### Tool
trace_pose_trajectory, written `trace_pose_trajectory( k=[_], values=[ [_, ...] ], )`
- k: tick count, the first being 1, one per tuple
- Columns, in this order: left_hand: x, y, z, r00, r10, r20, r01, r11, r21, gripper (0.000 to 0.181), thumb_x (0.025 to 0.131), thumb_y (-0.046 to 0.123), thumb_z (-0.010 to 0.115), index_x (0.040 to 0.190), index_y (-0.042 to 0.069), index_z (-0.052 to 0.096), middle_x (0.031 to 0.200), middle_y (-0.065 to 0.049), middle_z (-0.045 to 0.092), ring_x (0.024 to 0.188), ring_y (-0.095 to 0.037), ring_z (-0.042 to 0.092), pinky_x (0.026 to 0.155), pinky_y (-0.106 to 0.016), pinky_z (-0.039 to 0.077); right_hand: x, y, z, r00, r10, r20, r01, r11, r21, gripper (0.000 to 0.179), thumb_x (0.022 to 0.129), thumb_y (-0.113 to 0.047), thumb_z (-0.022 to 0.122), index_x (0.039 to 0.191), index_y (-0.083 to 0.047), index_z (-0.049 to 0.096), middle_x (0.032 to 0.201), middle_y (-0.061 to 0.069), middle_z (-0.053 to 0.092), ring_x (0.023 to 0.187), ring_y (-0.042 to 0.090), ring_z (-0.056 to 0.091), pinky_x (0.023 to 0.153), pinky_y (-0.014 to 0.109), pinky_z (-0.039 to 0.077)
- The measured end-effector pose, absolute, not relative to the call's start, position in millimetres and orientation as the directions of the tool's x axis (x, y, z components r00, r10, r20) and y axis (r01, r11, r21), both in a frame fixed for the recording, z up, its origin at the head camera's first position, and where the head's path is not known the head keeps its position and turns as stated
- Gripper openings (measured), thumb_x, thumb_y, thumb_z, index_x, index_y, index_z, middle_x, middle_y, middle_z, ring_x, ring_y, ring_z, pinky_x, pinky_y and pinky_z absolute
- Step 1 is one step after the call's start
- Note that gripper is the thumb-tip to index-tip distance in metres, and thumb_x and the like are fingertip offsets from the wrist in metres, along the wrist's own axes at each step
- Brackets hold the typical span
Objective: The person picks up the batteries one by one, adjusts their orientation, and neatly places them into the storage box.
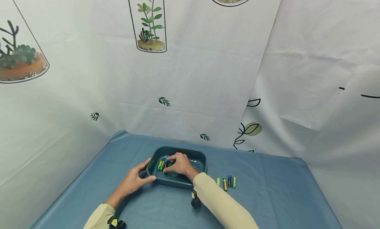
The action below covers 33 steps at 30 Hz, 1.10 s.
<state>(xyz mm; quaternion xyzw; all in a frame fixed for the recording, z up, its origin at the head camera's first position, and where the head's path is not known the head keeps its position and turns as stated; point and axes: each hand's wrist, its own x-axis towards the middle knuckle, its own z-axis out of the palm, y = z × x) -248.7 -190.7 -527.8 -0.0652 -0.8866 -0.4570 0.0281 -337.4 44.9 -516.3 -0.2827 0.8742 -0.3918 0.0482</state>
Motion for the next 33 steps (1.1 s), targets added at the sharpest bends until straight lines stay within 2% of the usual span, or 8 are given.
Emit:
trace_pose_trajectory(
  k=[16,33],
  values=[
    [-248.1,-191.2,-529.8,-0.99,0.088,0.11,0.141,0.555,0.82,0.091,0.083,0.043,0.086,0.158,0.015,0.043,0.158,-0.019,0.043,0.135,-0.043,0.051,0.103,-0.059,0.047,-337.8,41.9,-521.7,-0.843,-0.531,0.089,-0.428,0.563,-0.707,0.049,0.079,-0.031,0.091,0.12,-0.009,0.077,0.094,0.002,0.066,0.079,0.009,0.058,0.071,0.028,0.054],
    [-248.0,-191.1,-528.4,-0.99,0.091,0.106,0.139,0.555,0.82,0.088,0.084,0.036,0.086,0.157,0.015,0.043,0.157,-0.019,0.043,0.134,-0.044,0.052,0.102,-0.059,0.048,-341.6,39.2,-525.2,-0.839,-0.54,0.067,-0.443,0.607,-0.66,0.054,0.078,-0.035,0.091,0.124,-0.013,0.075,0.095,-0.004,0.065,0.08,0.007,0.056,0.073,0.028,0.052]
  ],
)
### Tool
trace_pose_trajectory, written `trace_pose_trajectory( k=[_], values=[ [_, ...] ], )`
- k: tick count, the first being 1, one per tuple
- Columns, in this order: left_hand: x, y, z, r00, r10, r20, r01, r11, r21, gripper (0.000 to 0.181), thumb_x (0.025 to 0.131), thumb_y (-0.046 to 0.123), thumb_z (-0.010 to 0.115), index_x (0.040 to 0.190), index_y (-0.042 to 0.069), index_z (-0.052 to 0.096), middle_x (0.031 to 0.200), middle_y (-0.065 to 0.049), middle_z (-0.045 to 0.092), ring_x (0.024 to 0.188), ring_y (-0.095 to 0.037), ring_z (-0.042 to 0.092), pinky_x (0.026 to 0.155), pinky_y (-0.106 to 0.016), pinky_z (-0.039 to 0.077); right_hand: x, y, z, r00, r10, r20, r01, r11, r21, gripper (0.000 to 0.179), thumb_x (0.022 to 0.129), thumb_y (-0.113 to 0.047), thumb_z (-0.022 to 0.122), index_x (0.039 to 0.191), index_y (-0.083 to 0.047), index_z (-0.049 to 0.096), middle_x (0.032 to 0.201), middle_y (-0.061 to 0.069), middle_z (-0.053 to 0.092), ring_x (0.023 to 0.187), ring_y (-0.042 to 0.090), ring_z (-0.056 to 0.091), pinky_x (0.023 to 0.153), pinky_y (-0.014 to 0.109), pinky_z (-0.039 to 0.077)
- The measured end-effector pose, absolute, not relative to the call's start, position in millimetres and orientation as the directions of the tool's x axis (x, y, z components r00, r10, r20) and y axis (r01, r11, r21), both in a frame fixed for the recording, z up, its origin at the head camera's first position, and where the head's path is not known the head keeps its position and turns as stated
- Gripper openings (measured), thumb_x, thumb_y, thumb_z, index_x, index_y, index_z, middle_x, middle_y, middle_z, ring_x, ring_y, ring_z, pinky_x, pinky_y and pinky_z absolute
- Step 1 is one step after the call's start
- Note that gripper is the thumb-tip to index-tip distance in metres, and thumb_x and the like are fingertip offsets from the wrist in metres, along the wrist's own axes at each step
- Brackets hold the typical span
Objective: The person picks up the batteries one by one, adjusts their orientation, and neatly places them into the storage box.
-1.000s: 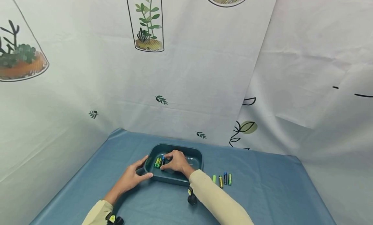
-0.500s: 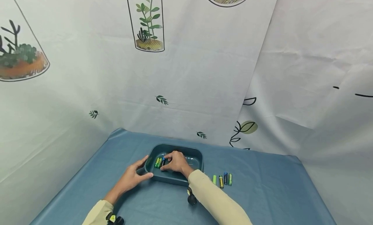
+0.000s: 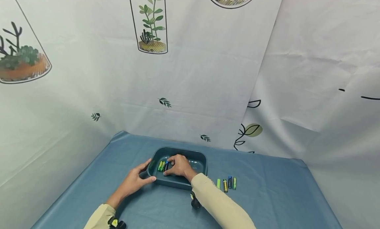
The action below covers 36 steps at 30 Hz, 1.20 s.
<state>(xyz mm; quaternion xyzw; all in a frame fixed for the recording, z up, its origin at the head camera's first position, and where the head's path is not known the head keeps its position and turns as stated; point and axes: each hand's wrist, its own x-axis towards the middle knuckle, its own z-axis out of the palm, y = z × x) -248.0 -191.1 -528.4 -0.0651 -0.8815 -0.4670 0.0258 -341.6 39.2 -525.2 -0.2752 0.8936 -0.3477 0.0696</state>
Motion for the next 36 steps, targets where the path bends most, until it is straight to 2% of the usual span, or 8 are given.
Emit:
trace_pose_trajectory(
  k=[8,23,31,36],
  values=[
    [-247.9,-191.1,-528.4,-0.989,0.097,0.108,0.144,0.566,0.812,0.088,0.085,0.038,0.085,0.158,0.014,0.042,0.157,-0.02,0.044,0.134,-0.045,0.051,0.103,-0.059,0.048,-343.1,39.0,-527.1,-0.844,-0.534,0.042,-0.424,0.618,-0.662,0.058,0.076,-0.037,0.092,0.127,-0.017,0.074,0.098,-0.006,0.064,0.085,0.007,0.058,0.077,0.03,0.054],
    [-247.4,-191.7,-526.5,-0.989,0.1,0.111,0.148,0.572,0.806,0.087,0.085,0.037,0.085,0.157,0.013,0.043,0.157,-0.02,0.044,0.133,-0.045,0.053,0.102,-0.06,0.048,-338.9,43.0,-517.2,-0.83,-0.553,0.077,-0.444,0.569,-0.693,0.057,0.076,-0.035,0.092,0.125,-0.012,0.074,0.101,-0.001,0.066,0.086,0.01,0.059,0.076,0.03,0.054],
    [-247.9,-192.5,-526.3,-0.986,0.11,0.121,0.163,0.581,0.797,0.089,0.085,0.039,0.085,0.157,0.011,0.042,0.156,-0.022,0.044,0.134,-0.045,0.052,0.103,-0.06,0.048,-331.5,46.4,-497.8,-0.817,-0.559,0.14,-0.456,0.478,-0.751,0.053,0.084,-0.035,0.086,0.129,-0.01,0.072,0.107,0.007,0.068,0.082,0.01,0.058,0.069,0.028,0.051],
    [-248.8,-191.0,-526.6,-0.989,0.098,0.109,0.146,0.58,0.801,0.088,0.085,0.036,0.086,0.157,0.013,0.043,0.157,-0.02,0.044,0.134,-0.044,0.052,0.103,-0.059,0.048,-320.0,55.9,-477.6,-0.82,-0.545,0.177,-0.457,0.434,-0.776,0.052,0.089,-0.037,0.082,0.131,-0.011,0.07,0.114,0.013,0.068,0.084,0.013,0.059,0.072,0.031,0.052]
  ],
)
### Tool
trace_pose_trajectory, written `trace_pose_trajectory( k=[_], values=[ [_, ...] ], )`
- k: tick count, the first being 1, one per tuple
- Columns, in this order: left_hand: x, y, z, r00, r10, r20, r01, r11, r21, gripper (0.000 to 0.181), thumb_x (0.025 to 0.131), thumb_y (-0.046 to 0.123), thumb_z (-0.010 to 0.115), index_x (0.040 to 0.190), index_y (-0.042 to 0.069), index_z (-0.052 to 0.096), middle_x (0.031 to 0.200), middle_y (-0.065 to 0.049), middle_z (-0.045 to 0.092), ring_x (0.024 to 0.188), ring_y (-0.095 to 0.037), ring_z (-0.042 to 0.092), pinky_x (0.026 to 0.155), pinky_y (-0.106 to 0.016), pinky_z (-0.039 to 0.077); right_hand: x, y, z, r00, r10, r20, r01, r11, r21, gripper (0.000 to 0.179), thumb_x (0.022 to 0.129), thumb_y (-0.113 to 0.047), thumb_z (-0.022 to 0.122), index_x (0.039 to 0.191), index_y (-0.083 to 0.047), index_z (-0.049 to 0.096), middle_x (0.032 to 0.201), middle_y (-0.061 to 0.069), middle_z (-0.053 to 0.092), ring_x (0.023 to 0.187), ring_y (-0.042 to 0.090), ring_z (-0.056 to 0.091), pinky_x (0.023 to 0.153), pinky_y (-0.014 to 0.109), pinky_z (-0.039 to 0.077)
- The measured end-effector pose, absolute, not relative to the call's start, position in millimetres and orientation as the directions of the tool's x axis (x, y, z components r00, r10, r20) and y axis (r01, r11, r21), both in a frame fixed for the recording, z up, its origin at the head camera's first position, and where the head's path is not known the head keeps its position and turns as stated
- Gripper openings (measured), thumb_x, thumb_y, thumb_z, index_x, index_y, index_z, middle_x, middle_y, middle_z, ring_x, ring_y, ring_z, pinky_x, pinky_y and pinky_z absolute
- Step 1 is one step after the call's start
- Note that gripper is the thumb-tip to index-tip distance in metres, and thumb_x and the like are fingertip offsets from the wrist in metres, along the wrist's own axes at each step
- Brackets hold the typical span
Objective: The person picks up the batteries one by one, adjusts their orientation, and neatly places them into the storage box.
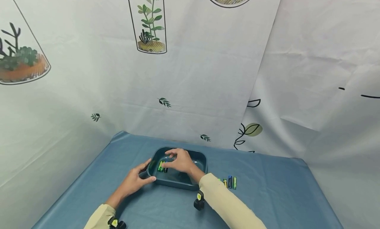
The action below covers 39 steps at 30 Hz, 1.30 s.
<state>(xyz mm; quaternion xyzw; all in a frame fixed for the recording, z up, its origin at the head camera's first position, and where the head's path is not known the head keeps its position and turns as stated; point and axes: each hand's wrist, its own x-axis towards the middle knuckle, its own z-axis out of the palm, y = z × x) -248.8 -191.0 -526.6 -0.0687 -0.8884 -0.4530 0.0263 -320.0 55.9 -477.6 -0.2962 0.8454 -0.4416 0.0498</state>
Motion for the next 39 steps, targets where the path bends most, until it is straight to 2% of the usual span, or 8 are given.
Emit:
trace_pose_trajectory(
  k=[4,8,13,17,22,24,28,39],
  values=[
    [-249.9,-190.3,-527.4,-0.99,0.093,0.109,0.143,0.576,0.805,0.088,0.084,0.035,0.086,0.157,0.012,0.043,0.157,-0.02,0.044,0.134,-0.043,0.052,0.103,-0.06,0.047,-309.4,73.0,-460.6,-0.839,-0.509,0.194,-0.438,0.42,-0.795,0.052,0.089,-0.039,0.081,0.133,-0.013,0.07,0.118,0.013,0.067,0.093,0.015,0.059,0.079,0.037,0.052],
    [-250.0,-190.9,-527.8,-0.988,0.101,0.121,0.157,0.586,0.795,0.088,0.084,0.036,0.086,0.157,0.011,0.043,0.156,-0.02,0.045,0.134,-0.044,0.052,0.103,-0.059,0.048,-300.6,99.3,-448.4,-0.854,-0.463,0.239,-0.446,0.414,-0.794,0.048,0.087,-0.039,0.083,0.13,-0.02,0.072,0.114,0.007,0.067,0.099,0.021,0.061,0.084,0.04,0.052],
    [-249.0,-191.8,-526.5,-0.986,0.112,0.121,0.164,0.589,0.791,0.089,0.084,0.038,0.086,0.157,0.011,0.042,0.157,-0.021,0.044,0.134,-0.045,0.051,0.101,-0.058,0.05,-290.0,136.3,-438.9,-0.869,-0.401,0.29,-0.46,0.438,-0.773,0.047,0.085,-0.04,0.085,0.127,-0.024,0.073,0.112,0.005,0.067,0.099,0.029,0.062,0.08,0.039,0.051],
    [-248.5,-191.7,-526.4,-0.987,0.111,0.112,0.157,0.588,0.793,0.09,0.084,0.039,0.085,0.158,0.011,0.042,0.157,-0.02,0.043,0.135,-0.045,0.051,0.102,-0.058,0.049,-282.9,164.9,-435.4,-0.882,-0.354,0.312,-0.458,0.483,-0.746,0.047,0.084,-0.041,0.085,0.127,-0.026,0.073,0.113,0.004,0.068,0.099,0.027,0.062,0.077,0.036,0.051],
    [-248.6,-190.4,-527.1,-0.988,0.106,0.112,0.153,0.593,0.791,0.09,0.084,0.038,0.086,0.158,0.01,0.041,0.157,-0.02,0.043,0.135,-0.045,0.051,0.102,-0.058,0.049,-276.9,200.7,-435.0,-0.887,-0.3,0.35,-0.461,0.542,-0.703,0.047,0.084,-0.043,0.085,0.127,-0.028,0.073,0.114,-0.003,0.068,0.099,0.017,0.062,0.079,0.038,0.053],
    [-248.5,-189.7,-527.2,-0.988,0.104,0.111,0.151,0.594,0.79,0.091,0.084,0.039,0.086,0.158,0.01,0.041,0.158,-0.02,0.043,0.135,-0.045,0.051,0.102,-0.058,0.049,-275.5,215.1,-436.8,-0.891,-0.276,0.361,-0.455,0.569,-0.685,0.047,0.085,-0.043,0.084,0.128,-0.028,0.072,0.112,-0.006,0.068,0.098,0.014,0.061,0.08,0.039,0.053],
    [-249.7,-187.8,-526.0,-0.989,0.107,0.107,0.149,0.59,0.793,0.092,0.083,0.04,0.086,0.158,0.01,0.041,0.158,-0.02,0.043,0.135,-0.045,0.051,0.102,-0.058,0.049,-271.2,243.9,-442.5,-0.9,-0.238,0.365,-0.431,0.617,-0.659,0.048,0.087,-0.042,0.083,0.13,-0.026,0.071,0.112,-0.006,0.067,0.099,0.017,0.061,0.081,0.041,0.054],
    [-250.0,-190.0,-527.7,-0.989,0.106,0.104,0.146,0.568,0.81,0.09,0.084,0.037,0.086,0.158,0.013,0.042,0.158,-0.02,0.043,0.135,-0.045,0.051,0.102,-0.058,0.049,-261.5,293.2,-468.3,-0.94,-0.186,0.286,-0.332,0.688,-0.645,0.051,0.088,-0.039,0.082,0.133,-0.017,0.07,0.112,0.0,0.067,0.097,0.024,0.059,0.071,0.029,0.05]
  ],
)
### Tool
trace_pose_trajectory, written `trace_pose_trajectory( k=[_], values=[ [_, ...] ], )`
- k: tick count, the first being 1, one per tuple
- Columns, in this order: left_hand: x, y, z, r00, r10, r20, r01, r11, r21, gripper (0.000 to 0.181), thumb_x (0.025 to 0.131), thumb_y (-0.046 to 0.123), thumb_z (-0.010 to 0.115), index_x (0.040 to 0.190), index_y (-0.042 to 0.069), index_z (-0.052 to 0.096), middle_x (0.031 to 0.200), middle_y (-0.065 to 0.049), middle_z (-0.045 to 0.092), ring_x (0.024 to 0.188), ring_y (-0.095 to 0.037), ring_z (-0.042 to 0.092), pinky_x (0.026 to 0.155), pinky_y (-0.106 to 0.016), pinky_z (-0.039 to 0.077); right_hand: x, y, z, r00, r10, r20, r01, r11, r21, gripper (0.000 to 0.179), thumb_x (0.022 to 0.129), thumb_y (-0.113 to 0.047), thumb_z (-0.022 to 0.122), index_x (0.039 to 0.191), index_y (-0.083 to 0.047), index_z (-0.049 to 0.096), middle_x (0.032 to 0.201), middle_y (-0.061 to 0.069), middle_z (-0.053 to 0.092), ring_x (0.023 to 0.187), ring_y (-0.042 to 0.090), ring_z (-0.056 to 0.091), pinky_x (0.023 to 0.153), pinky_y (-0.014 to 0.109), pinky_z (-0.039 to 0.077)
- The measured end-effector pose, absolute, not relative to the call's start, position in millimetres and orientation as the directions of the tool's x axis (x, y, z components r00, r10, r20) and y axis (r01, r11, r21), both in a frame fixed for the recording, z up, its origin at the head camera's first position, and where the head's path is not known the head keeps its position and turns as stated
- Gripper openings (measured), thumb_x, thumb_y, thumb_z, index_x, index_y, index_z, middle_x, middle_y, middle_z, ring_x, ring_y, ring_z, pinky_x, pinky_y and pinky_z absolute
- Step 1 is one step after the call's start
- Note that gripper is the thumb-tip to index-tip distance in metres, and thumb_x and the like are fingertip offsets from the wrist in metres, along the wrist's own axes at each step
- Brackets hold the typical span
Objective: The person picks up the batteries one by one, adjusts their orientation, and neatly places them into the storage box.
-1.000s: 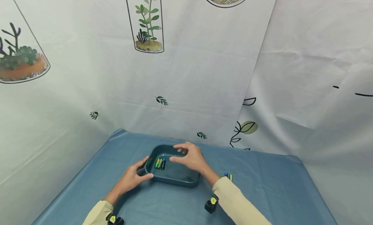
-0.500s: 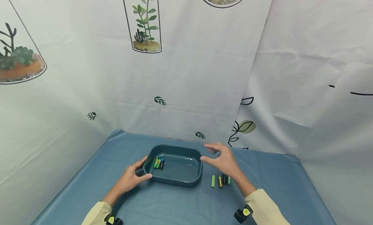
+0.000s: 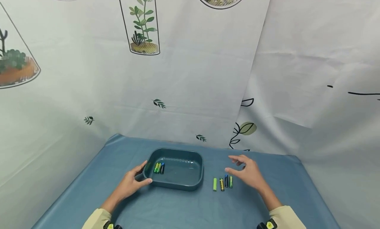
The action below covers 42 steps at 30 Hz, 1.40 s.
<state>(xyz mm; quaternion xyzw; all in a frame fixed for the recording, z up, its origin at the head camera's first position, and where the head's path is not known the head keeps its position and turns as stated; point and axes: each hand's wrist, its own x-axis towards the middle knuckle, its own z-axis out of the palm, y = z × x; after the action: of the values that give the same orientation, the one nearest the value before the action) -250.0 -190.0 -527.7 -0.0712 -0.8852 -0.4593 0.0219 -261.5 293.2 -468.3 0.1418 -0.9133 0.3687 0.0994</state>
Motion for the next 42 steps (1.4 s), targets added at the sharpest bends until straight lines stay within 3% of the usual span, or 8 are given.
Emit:
trace_pose_trajectory(
  k=[6,15,22,29,36,42],
  values=[
    [-249.1,-192.5,-528.5,-0.99,0.096,0.103,0.14,0.568,0.811,0.089,0.084,0.036,0.086,0.158,0.015,0.042,0.158,-0.02,0.043,0.135,-0.045,0.051,0.102,-0.059,0.049,-261.0,301.9,-495.2,-0.96,-0.173,0.22,-0.278,0.685,-0.674,0.055,0.089,-0.038,0.082,0.135,-0.012,0.068,0.113,0.008,0.067,0.1,0.029,0.061,0.071,0.029,0.052],
    [-250.0,-192.2,-528.6,-0.988,0.1,0.114,0.151,0.586,0.796,0.09,0.084,0.04,0.085,0.158,0.014,0.041,0.158,-0.02,0.043,0.135,-0.044,0.051,0.101,-0.057,0.05,-261.6,310.1,-520.5,-0.959,-0.189,0.21,-0.281,0.698,-0.659,0.057,0.085,-0.036,0.085,0.133,-0.009,0.069,0.111,0.005,0.068,0.098,0.023,0.061,0.067,0.027,0.051],
    [-251.1,-192.2,-527.3,-0.987,0.106,0.117,0.157,0.585,0.795,0.09,0.085,0.039,0.085,0.158,0.011,0.04,0.158,-0.021,0.042,0.136,-0.045,0.05,0.102,-0.058,0.049,-263.1,315.3,-530.1,-0.952,-0.213,0.221,-0.306,0.728,-0.614,0.061,0.081,-0.045,0.086,0.13,-0.012,0.072,0.117,0.002,0.068,0.099,0.018,0.064,0.065,0.026,0.048],
    [-250.2,-191.6,-527.8,-0.99,0.1,0.102,0.141,0.578,0.803,0.09,0.084,0.039,0.086,0.158,0.015,0.041,0.158,-0.018,0.042,0.137,-0.043,0.05,0.103,-0.058,0.048,-265.6,320.1,-539.3,-0.965,-0.205,0.162,-0.261,0.753,-0.603,0.065,0.079,-0.054,0.085,0.131,-0.016,0.071,0.118,-0.001,0.068,0.104,0.019,0.064,0.071,0.028,0.049],
    [-249.4,-191.5,-527.6,-0.99,0.1,0.101,0.14,0.568,0.811,0.089,0.084,0.037,0.086,0.158,0.014,0.041,0.158,-0.018,0.042,0.137,-0.043,0.05,0.104,-0.058,0.047,-267.0,319.8,-541.2,-0.963,-0.227,0.148,-0.27,0.767,-0.582,0.067,0.078,-0.055,0.085,0.129,-0.014,0.072,0.113,-0.004,0.067,0.102,0.016,0.063,0.083,0.038,0.053],
    [-248.5,-190.6,-527.3,-0.99,0.101,0.103,0.142,0.571,0.809,0.089,0.084,0.037,0.086,0.158,0.015,0.041,0.159,-0.017,0.042,0.137,-0.044,0.05,0.104,-0.059,0.048,-265.1,320.6,-541.4,-0.958,-0.246,0.146,-0.284,0.76,-0.585,0.063,0.078,-0.05,0.087,0.127,-0.013,0.073,0.11,-0.003,0.068,0.099,0.016,0.063,0.081,0.037,0.053]
  ],
)
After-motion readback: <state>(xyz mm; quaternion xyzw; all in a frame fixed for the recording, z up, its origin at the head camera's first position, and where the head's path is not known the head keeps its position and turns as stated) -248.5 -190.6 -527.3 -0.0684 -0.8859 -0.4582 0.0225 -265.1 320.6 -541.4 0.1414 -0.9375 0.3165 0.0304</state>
